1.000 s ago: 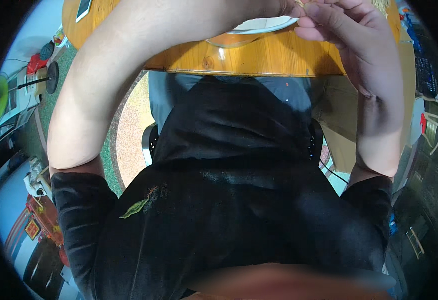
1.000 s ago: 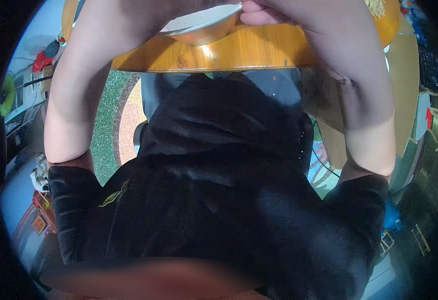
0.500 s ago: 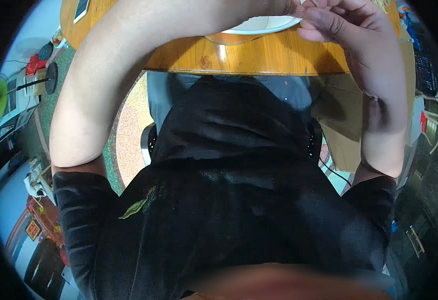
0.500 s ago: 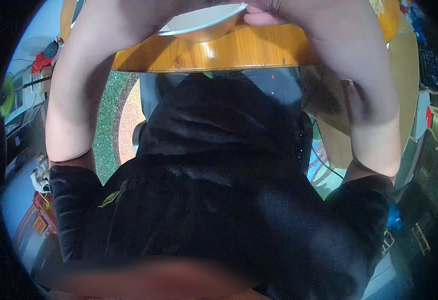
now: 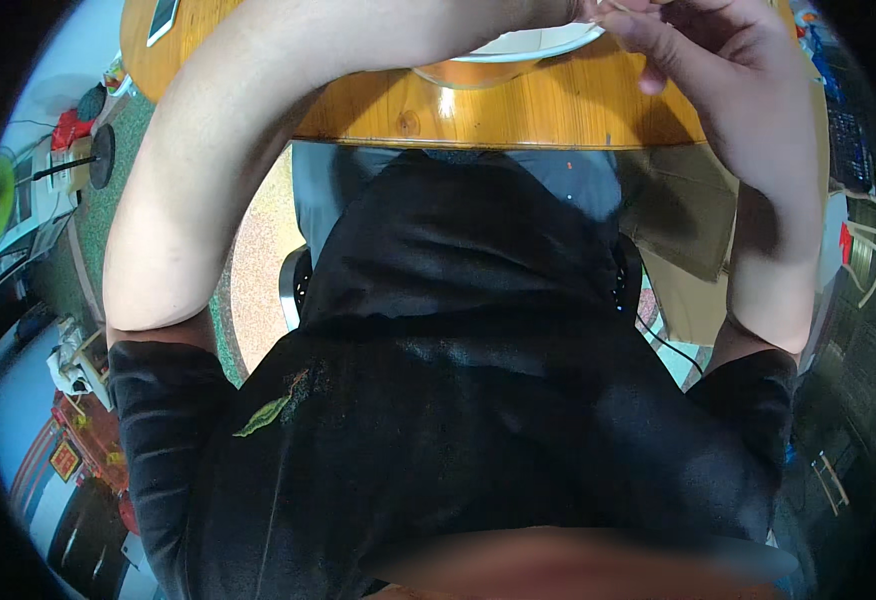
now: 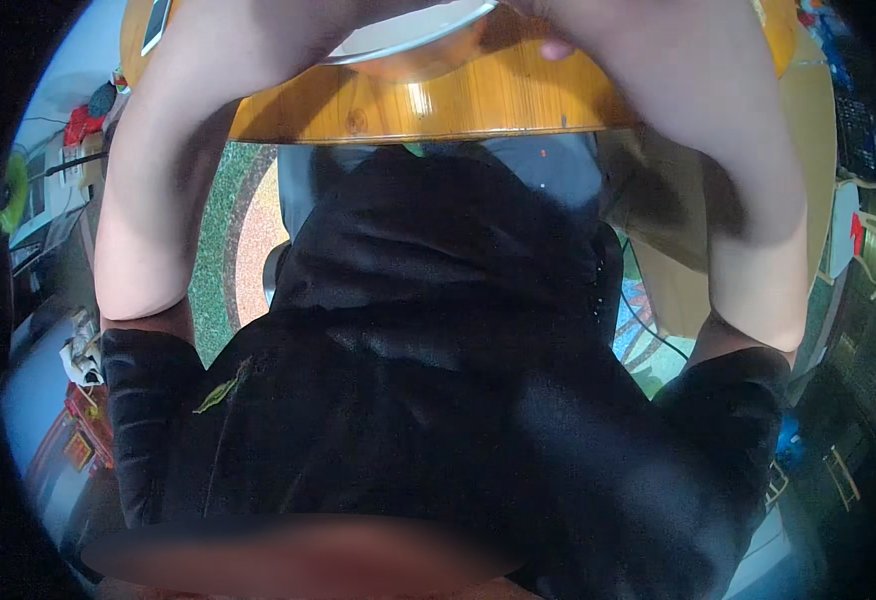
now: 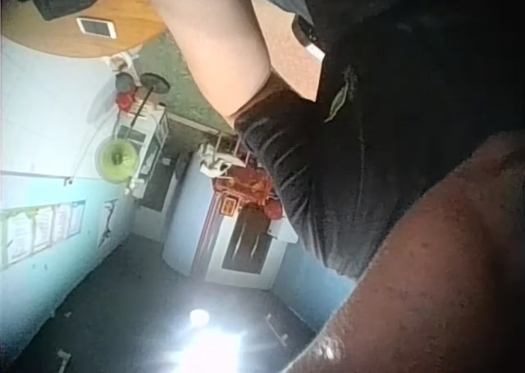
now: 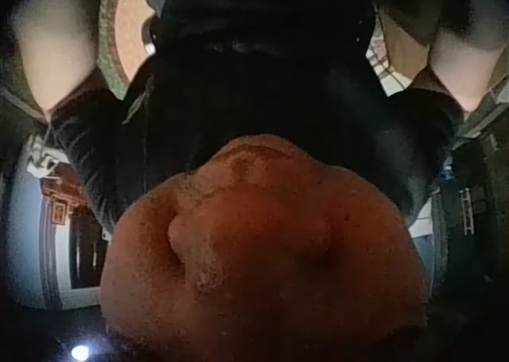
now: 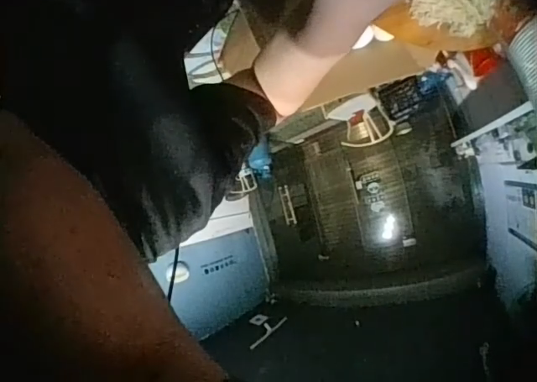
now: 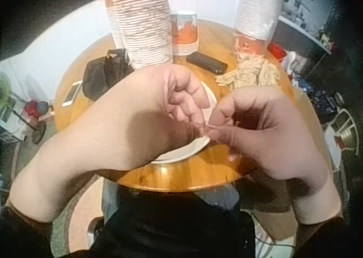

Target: Attaching string handles to printed paper buckets at a workstation.

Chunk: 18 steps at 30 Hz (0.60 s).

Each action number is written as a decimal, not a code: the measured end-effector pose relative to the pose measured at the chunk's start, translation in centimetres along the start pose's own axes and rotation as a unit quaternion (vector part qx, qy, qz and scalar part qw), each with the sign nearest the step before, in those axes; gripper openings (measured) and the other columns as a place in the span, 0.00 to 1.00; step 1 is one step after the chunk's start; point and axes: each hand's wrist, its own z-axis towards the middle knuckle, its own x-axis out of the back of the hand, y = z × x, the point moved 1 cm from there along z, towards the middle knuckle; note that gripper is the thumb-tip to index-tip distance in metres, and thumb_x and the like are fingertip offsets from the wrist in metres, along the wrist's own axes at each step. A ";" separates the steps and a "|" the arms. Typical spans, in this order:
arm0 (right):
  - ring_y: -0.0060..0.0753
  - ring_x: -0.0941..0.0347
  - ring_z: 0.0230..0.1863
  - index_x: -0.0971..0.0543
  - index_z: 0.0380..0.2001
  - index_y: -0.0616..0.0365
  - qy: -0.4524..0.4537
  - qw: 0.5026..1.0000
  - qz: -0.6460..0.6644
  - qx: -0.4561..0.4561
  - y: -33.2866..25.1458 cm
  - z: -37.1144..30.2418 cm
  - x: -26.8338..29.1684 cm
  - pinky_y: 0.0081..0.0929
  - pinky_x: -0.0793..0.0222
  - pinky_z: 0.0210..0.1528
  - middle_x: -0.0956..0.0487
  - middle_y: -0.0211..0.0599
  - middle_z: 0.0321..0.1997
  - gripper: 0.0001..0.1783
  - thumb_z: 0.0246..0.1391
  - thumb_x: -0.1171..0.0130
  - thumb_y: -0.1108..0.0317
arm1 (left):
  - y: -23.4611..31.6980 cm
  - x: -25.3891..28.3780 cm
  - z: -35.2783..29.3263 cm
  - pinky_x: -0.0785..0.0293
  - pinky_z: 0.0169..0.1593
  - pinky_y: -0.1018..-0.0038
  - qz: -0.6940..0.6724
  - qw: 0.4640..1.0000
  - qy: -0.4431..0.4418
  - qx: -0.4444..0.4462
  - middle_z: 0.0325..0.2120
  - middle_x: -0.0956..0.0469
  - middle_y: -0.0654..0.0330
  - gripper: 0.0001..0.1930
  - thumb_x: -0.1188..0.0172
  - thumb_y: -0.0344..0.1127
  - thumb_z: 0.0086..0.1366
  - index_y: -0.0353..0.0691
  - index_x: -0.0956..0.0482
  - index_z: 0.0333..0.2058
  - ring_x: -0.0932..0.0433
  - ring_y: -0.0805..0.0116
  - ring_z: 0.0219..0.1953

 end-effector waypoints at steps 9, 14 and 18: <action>0.14 0.25 0.30 0.19 0.28 0.64 0.031 0.995 -0.062 0.078 0.6 -0.2 -0.4 0.14 0.30 0.33 0.19 0.28 0.27 0.05 0.49 0.37 0.85 | 0.0 -0.6 -0.2 0.22 0.45 0.79 0.019 0.999 0.018 0.032 0.35 0.20 0.63 0.09 0.34 0.21 0.64 0.34 0.25 0.39 0.20 0.76 0.38; 0.13 0.26 0.30 0.19 0.27 0.64 0.050 0.974 -0.200 0.098 -1.4 -0.7 -1.1 0.14 0.30 0.33 0.20 0.27 0.27 0.06 0.47 0.36 0.85 | 0.4 -0.6 -0.2 0.22 0.44 0.80 0.014 0.999 0.027 0.037 0.34 0.21 0.63 0.09 0.34 0.22 0.63 0.35 0.25 0.39 0.21 0.76 0.37; 0.19 0.25 0.27 0.19 0.27 0.62 0.103 0.934 -0.297 0.169 -1.9 -1.3 -1.9 0.19 0.31 0.30 0.19 0.32 0.27 0.07 0.44 0.33 0.83 | 0.5 -0.6 0.1 0.23 0.43 0.80 0.045 0.995 0.036 0.077 0.32 0.21 0.63 0.09 0.33 0.24 0.64 0.34 0.25 0.39 0.21 0.77 0.37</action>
